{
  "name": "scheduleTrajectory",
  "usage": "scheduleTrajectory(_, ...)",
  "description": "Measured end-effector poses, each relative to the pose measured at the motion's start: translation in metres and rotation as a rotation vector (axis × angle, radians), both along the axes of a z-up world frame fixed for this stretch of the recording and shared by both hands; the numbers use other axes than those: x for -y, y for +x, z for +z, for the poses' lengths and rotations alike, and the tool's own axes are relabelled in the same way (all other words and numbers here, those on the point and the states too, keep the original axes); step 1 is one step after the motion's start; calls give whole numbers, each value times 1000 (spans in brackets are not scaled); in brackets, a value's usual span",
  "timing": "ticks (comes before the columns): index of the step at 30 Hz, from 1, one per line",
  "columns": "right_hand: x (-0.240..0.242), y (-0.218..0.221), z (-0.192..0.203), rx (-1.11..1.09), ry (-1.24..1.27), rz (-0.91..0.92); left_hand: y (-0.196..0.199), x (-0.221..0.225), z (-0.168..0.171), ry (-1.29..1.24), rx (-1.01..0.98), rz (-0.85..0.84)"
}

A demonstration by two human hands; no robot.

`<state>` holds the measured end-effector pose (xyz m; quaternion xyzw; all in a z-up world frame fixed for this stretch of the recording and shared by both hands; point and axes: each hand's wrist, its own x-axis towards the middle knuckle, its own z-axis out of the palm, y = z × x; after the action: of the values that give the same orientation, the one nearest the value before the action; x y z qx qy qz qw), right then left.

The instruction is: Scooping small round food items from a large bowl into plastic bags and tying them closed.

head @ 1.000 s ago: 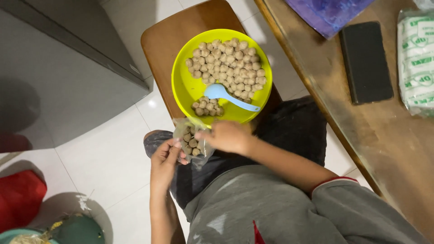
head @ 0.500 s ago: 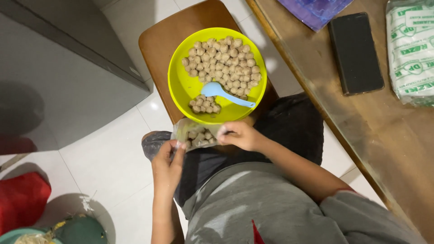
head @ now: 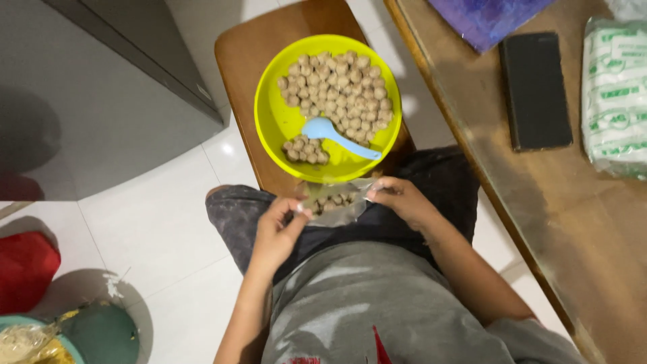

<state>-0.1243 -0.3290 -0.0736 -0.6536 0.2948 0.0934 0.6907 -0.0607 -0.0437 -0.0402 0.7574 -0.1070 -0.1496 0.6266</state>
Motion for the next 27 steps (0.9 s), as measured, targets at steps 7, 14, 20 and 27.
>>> scheduleTrajectory(7,-26,45,-32,116,528,-454,6,12,41,-19,-36,-12)
scheduleTrajectory(14,-59,86,-20,185,658,-369,15,14,35,-116,-123,42)
scheduleTrajectory(20,-50,98,-35,229,643,-315,23,11,34,-262,-175,70)
scheduleTrajectory(27,-10,56,63,356,181,41,29,18,-7,-486,-176,115)
